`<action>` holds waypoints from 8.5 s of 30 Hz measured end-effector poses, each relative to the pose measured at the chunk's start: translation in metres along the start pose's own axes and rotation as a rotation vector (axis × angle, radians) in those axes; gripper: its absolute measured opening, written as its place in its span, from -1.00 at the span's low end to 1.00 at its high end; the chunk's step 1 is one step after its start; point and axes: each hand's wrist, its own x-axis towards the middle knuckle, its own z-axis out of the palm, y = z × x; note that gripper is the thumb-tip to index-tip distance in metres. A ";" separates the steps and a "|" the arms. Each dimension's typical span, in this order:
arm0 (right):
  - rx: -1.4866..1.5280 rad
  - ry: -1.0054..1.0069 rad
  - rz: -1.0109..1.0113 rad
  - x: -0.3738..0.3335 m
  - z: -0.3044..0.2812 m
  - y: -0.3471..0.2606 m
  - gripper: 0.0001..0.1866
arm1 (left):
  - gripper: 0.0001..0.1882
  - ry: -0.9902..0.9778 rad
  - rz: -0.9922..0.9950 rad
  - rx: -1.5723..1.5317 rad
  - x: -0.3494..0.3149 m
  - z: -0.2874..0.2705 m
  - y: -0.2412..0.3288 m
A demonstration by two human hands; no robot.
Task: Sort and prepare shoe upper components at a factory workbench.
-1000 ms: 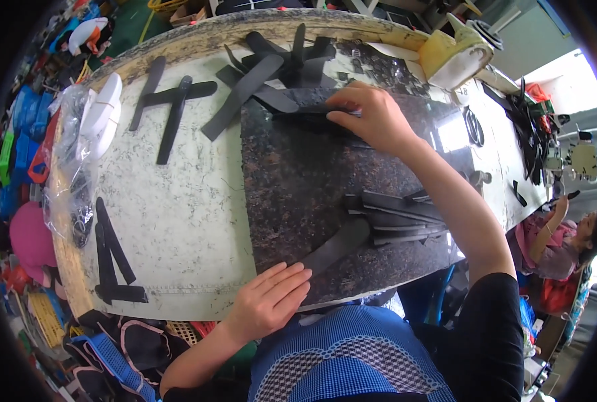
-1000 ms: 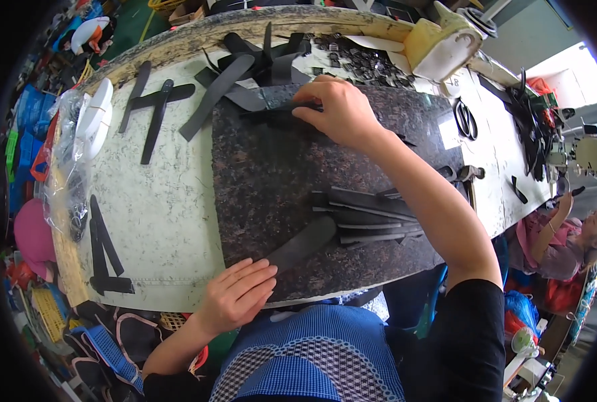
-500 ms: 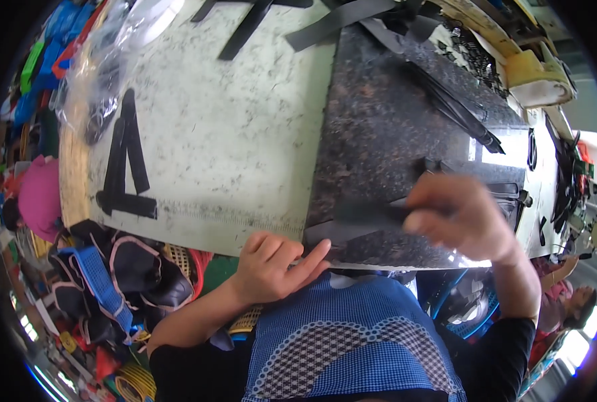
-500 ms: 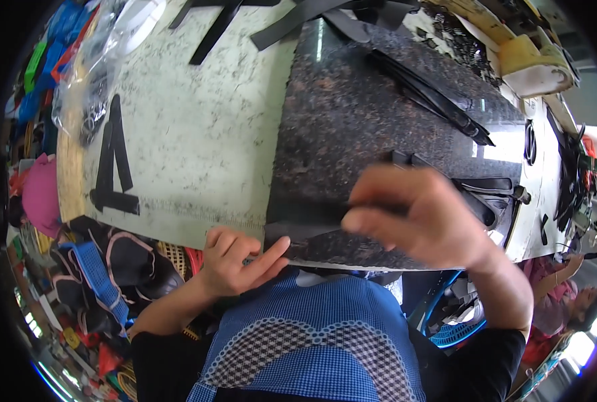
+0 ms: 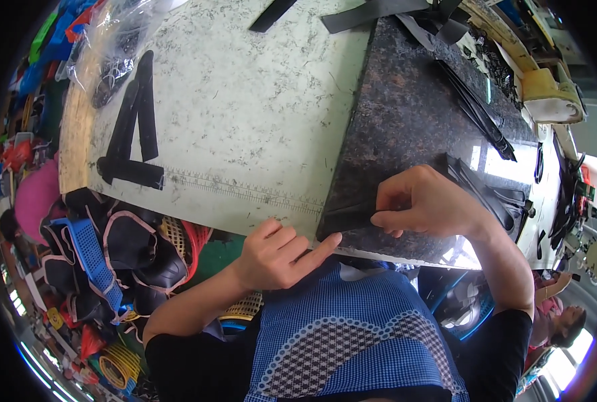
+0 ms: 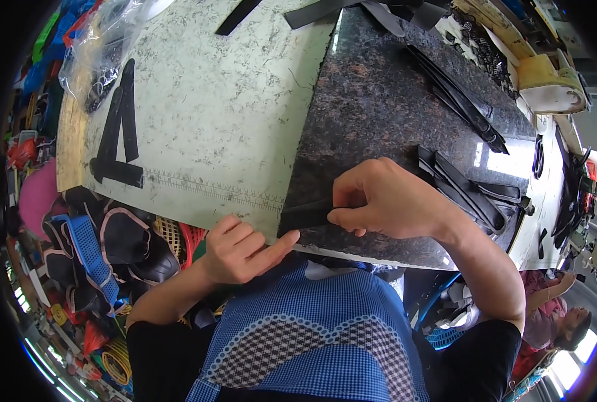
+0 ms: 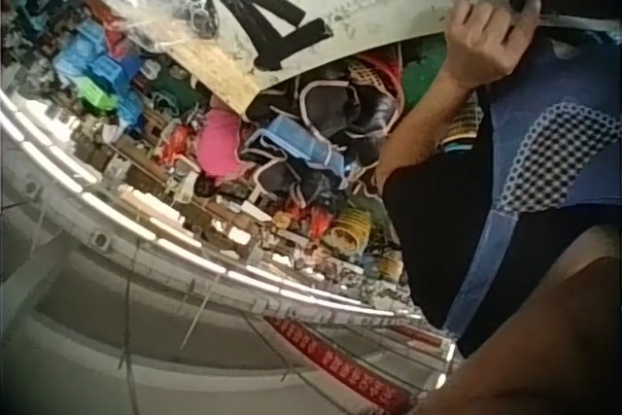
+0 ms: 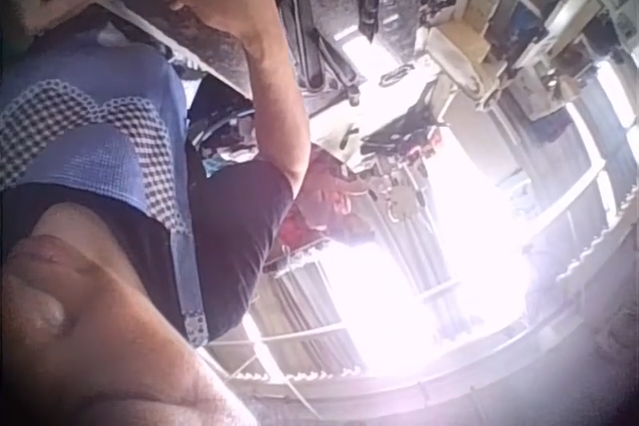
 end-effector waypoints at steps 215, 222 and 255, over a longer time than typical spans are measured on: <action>-0.081 0.894 0.272 -0.063 0.054 0.066 -0.76 | -0.52 -0.228 0.100 -0.123 0.102 0.003 -0.026; 0.006 1.022 0.150 -0.142 0.040 0.041 -0.83 | -0.75 -0.024 0.187 -0.191 0.171 0.009 -0.066; 0.184 1.389 -0.367 0.037 -0.178 0.061 -0.75 | -0.83 0.144 -0.031 0.176 0.331 0.072 -0.201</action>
